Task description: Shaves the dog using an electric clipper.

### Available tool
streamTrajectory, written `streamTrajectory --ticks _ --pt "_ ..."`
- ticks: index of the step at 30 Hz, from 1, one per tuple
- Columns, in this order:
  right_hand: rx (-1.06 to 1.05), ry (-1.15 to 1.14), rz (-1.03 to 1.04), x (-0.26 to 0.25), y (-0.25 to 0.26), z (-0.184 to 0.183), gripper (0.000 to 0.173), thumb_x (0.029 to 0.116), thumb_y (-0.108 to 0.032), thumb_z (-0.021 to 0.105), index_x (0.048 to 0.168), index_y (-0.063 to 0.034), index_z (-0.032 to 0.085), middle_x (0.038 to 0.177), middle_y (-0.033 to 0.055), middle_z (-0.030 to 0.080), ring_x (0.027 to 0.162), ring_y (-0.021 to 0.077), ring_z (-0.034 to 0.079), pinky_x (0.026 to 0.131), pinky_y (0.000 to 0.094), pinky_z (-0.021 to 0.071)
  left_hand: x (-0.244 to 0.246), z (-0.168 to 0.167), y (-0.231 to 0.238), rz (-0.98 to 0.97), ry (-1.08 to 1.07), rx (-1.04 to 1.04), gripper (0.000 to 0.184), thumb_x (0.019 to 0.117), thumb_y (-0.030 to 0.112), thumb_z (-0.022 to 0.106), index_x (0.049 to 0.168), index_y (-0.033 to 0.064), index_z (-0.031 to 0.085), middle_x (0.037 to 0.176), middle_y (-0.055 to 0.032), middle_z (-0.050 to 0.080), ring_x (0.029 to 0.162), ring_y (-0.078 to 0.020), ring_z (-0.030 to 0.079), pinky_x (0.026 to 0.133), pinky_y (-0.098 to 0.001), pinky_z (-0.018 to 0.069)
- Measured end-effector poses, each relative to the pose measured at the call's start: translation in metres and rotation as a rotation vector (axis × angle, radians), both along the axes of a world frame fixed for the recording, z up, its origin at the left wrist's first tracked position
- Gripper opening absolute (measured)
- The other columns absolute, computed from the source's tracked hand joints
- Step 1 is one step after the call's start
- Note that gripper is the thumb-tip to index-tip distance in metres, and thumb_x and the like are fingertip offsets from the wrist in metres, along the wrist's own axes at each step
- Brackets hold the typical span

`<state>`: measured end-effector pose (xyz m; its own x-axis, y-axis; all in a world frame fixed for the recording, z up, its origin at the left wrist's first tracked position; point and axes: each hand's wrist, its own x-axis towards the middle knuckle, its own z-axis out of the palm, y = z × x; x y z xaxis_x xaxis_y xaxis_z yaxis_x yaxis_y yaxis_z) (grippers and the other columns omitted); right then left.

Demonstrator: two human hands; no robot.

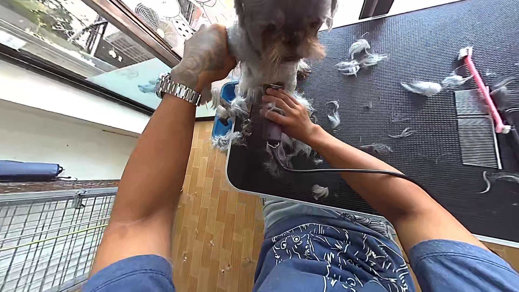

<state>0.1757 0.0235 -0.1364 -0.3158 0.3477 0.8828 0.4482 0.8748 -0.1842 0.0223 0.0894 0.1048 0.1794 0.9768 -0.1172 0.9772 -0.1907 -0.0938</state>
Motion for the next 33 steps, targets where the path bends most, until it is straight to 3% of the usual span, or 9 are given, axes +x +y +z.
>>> streamTrajectory --ticks 2,5,10,13,16,19,22,27,33 --pt "-0.022 0.047 0.043 -0.017 -0.006 0.009 0.022 0.0969 -0.004 0.061 0.113 -0.01 0.074 0.125 0.0224 0.069 0.129 0.0417 0.059 0.113 0.0539 0.045 -0.002 0.001 0.002 -0.035 -0.006 -0.021 0.039 0.0863 0.017 0.074 0.116 -0.0044 0.062 0.118 -0.03 0.063 0.116 -0.0502 0.059 0.091 -0.0727 0.0449" --pt "0.035 0.092 0.106 -0.042 -0.025 0.03 0.021 0.1 -0.004 0.056 0.112 -0.0066 0.073 0.123 0.0182 0.071 0.129 0.0356 0.06 0.114 0.0489 0.0438 -0.009 0.003 0.006 -0.11 0.019 -0.063 0.038 0.0821 0.01 0.075 0.114 -0.0046 0.061 0.112 -0.0286 0.064 0.109 -0.0484 0.062 0.088 -0.0701 0.0471" --pt "0.106 0.145 0.004 -0.08 -0.039 0.063 0.02 0.0982 -0.014 0.063 0.114 -0.0215 0.072 0.119 0.0144 0.07 0.126 0.0315 0.059 0.114 0.0484 0.0381 -0.012 0.011 0.006 -0.252 0.091 -0.103 0.031 0.0812 0.004 0.072 0.109 -0.0035 0.06 0.105 -0.0268 0.065 0.102 -0.0471 0.063 0.084 -0.0672 0.0474" --pt "0.075 -0.025 0.016 -0.093 -0.04 0.075 0.033 0.0974 -0.007 0.061 0.121 -0.0277 0.072 0.122 0.0148 0.069 0.127 0.0332 0.059 0.115 0.051 0.0377 -0.015 0.023 0.004 -0.278 0.128 -0.12 0.037 0.0815 0.001 0.07 0.117 0.0009 0.06 0.11 -0.025 0.065 0.106 -0.046 0.063 0.086 -0.0678 0.0477" --pt "0.137 -0.287 0.148 -0.088 -0.04 0.081 0.039 0.0986 0.0 0.054 0.122 -0.0253 0.072 0.123 0.0133 0.069 0.127 0.0332 0.06 0.115 0.0513 0.0376 -0.014 0.039 -0.003 -0.303 0.159 -0.153 0.045 0.0864 0.0 0.068 0.13 0.0063 0.058 0.12 -0.0222 0.065 0.112 -0.0424 0.063 0.092 -0.0658 0.0477" --pt "0.261 -0.426 0.237 -0.076 -0.037 0.093 0.038 0.0987 0.003 0.051 0.12 -0.0216 0.072 0.124 0.0116 0.068 0.128 0.0307 0.058 0.118 0.0493 0.0343 -0.01 0.052 -0.01 -0.314 0.196 -0.169 0.047 0.0896 -0.001 0.064 0.135 0.0118 0.057 0.123 -0.0204 0.065 0.112 -0.041 0.064 0.089 -0.0652 0.0478" --pt "0.3 -0.428 0.239 -0.069 -0.023 0.109 0.037 0.098 0.004 0.051 0.117 -0.0194 0.073 0.126 0.0131 0.069 0.131 0.0316 0.058 0.118 0.0512 0.0337 -0.007 0.058 -0.014 -0.348 0.24 -0.121 0.049 0.0913 0.0 0.06 0.138 0.0148 0.059 0.12 -0.0216 0.066 0.11 -0.0428 0.064 0.086 -0.0663 0.0469" --pt "0.292 -0.438 0.206 -0.064 0.003 0.126 0.036 0.0958 0.004 0.053 0.116 -0.0189 0.072 0.122 0.0141 0.068 0.127 0.0349 0.058 0.118 0.0533 0.0315 -0.003 0.06 -0.017 -0.322 0.347 -0.041 0.056 0.0827 -0.006 0.062 0.134 0.0136 0.06 0.112 -0.0248 0.066 0.102 -0.0474 0.064 0.078 -0.069 0.0474" --pt "0.136 -0.379 0.04 -0.067 0.005 0.121 0.038 0.0975 0.002 0.055 0.122 -0.0221 0.07 0.127 0.0143 0.065 0.13 0.0347 0.056 0.117 0.0554 0.0328 -0.003 0.058 -0.023 -0.283 0.385 0.003 0.051 0.0842 -0.004 0.063 0.132 0.0134 0.061 0.108 -0.0245 0.066 0.099 -0.0468 0.065 0.075 -0.0675 0.0483"
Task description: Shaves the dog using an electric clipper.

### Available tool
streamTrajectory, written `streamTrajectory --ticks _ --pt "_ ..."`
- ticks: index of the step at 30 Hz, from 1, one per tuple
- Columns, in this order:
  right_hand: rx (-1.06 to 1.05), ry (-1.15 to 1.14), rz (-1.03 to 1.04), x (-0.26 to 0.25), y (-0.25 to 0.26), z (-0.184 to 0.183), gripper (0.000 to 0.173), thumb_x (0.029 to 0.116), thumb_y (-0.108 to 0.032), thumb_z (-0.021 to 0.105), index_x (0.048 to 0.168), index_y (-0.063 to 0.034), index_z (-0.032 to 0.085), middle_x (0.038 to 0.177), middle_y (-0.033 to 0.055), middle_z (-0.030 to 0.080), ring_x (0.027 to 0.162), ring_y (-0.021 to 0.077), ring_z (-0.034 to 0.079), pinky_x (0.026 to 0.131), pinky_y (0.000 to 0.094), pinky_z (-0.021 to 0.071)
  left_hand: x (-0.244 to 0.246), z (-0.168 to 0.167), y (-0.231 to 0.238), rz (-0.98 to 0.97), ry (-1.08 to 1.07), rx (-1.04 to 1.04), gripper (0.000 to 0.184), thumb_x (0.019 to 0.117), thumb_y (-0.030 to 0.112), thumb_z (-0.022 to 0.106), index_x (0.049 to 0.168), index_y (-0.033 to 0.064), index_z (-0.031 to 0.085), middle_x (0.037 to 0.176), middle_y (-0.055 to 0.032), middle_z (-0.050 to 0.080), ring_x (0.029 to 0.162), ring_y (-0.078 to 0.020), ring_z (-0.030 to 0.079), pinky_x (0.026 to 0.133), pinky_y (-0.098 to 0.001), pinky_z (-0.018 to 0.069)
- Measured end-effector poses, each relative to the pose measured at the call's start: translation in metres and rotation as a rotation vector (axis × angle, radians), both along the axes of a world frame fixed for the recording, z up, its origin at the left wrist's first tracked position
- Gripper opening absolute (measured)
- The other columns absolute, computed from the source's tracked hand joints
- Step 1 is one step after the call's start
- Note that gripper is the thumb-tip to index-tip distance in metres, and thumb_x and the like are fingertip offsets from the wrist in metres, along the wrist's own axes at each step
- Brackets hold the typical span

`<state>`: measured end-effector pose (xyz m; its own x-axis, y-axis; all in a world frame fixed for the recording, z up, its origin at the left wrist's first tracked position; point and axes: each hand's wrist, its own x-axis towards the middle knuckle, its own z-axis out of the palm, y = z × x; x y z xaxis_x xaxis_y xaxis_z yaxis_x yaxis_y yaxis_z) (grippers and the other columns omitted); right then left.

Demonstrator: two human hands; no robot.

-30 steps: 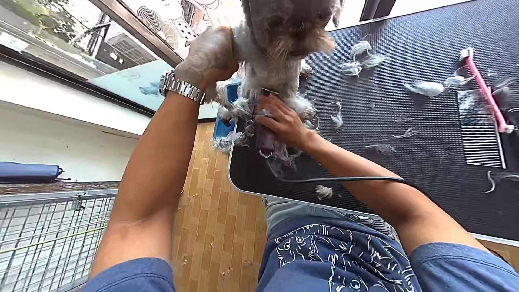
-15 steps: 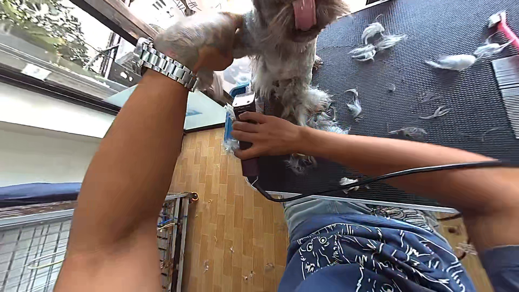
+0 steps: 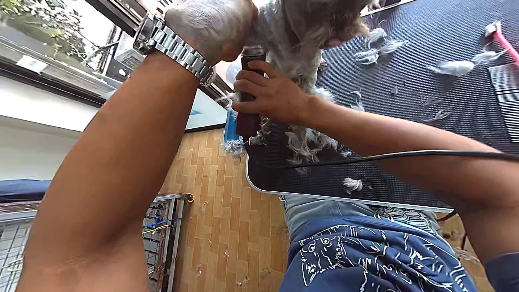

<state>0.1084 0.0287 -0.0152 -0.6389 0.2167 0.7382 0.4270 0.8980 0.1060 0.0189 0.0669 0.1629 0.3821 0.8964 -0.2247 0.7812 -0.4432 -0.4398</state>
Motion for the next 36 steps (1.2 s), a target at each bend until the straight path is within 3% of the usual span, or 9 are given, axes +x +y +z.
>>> streamTrajectory --ticks 5,10,14,17,20,28,30,33,36 --pt "0.064 -0.014 0.071 -0.015 -0.026 -0.004 0.038 0.0982 0.001 0.054 0.12 -0.0243 0.072 0.129 0.0107 0.067 0.131 0.0321 0.057 0.118 0.0531 0.0339 0.007 0.008 -0.009 -0.031 0.015 0.032 0.039 0.0863 -0.002 0.062 0.123 0.0105 0.065 0.103 -0.0204 0.067 0.096 -0.0415 0.065 0.074 -0.062 0.0478" --pt "0.096 0.011 0.047 -0.011 -0.016 0.01 0.043 0.0954 0.005 0.055 0.123 -0.0235 0.072 0.132 0.0131 0.065 0.135 0.0334 0.054 0.12 0.0543 0.0292 0.013 0.008 -0.016 -0.09 -0.002 0.029 0.041 0.0887 -0.003 0.059 0.129 0.0073 0.063 0.107 -0.0215 0.066 0.1 -0.0405 0.064 0.078 -0.0589 0.0473" --pt "0.093 0.138 -0.088 -0.017 -0.009 0.008 0.038 0.0991 -0.001 0.055 0.122 -0.0259 0.071 0.128 0.0123 0.067 0.132 0.0315 0.056 0.119 0.0534 0.0312 0.008 0.006 -0.008 -0.106 -0.087 0.011 0.041 0.0905 -0.001 0.055 0.129 0.0093 0.061 0.106 -0.0209 0.065 0.097 -0.0384 0.064 0.077 -0.0566 0.0473" --pt "0.041 0.228 -0.134 -0.03 -0.016 -0.001 0.04 0.0978 -0.001 0.057 0.122 -0.0281 0.073 0.127 0.0117 0.067 0.13 0.0313 0.057 0.119 0.0527 0.0315 0.022 0.016 -0.023 -0.098 -0.014 0.022 0.032 0.0899 0.001 0.057 0.121 0.0059 0.064 0.102 -0.0199 0.065 0.096 -0.0377 0.064 0.074 -0.0567 0.0463" --pt "0.089 0.174 -0.059 -0.035 -0.032 -0.002 0.036 0.0995 -0.003 0.055 0.12 -0.0266 0.073 0.128 0.0111 0.068 0.131 0.0314 0.057 0.118 0.0521 0.0331 0.027 0.019 -0.028 -0.112 0.041 0.045 0.027 0.0889 0.002 0.06 0.115 0.0052 0.066 0.1 -0.019 0.066 0.097 -0.0377 0.064 0.074 -0.0571 0.0466" --pt "0.065 0.13 -0.182 -0.027 -0.018 0.007 0.041 0.0981 0.001 0.055 0.123 -0.0262 0.07 0.129 0.0117 0.066 0.132 0.0315 0.055 0.12 0.0519 0.0294 0.013 0.011 -0.022 -0.179 -0.374 -0.007 0.013 0.0966 0.006 0.053 0.096 0.0039 0.066 0.08 -0.0089 0.057 0.075 -0.0194 0.056 0.067 -0.0401 0.0418" --pt "0.034 0.162 -0.218 -0.024 -0.013 0.001 0.041 0.0977 0.002 0.055 0.122 -0.0268 0.071 0.128 0.0113 0.066 0.132 0.0316 0.055 0.12 0.0523 0.0298 0.019 0.014 -0.026 -0.161 -0.298 -0.004 0.013 0.0963 0.002 0.053 0.099 0.003 0.065 0.082 -0.0118 0.058 0.077 -0.0236 0.057 0.067 -0.0433 0.0414" --pt "-0.019 0.166 -0.175 -0.022 -0.024 -0.004 0.042 0.0958 0.002 0.057 0.122 -0.0277 0.072 0.127 0.0121 0.067 0.132 0.0328 0.055 0.12 0.0539 0.0296 0.025 0.014 -0.027 -0.184 -0.122 0.043 0.016 0.0878 -0.004 0.059 0.101 0.0016 0.065 0.087 -0.0177 0.062 0.083 -0.0342 0.062 0.067 -0.052 0.0442" --pt "0.053 0.131 -0.045 -0.02 -0.042 -0.006 0.037 0.0981 -0.001 0.056 0.12 -0.0258 0.073 0.126 0.0115 0.068 0.131 0.0317 0.057 0.119 0.0528 0.0325 0.031 0.017 -0.031 -0.173 -0.013 0.086 0.019 0.088 -0.003 0.06 0.105 0.0031 0.066 0.093 -0.0182 0.064 0.09 -0.036 0.064 0.071 -0.0534 0.0462"
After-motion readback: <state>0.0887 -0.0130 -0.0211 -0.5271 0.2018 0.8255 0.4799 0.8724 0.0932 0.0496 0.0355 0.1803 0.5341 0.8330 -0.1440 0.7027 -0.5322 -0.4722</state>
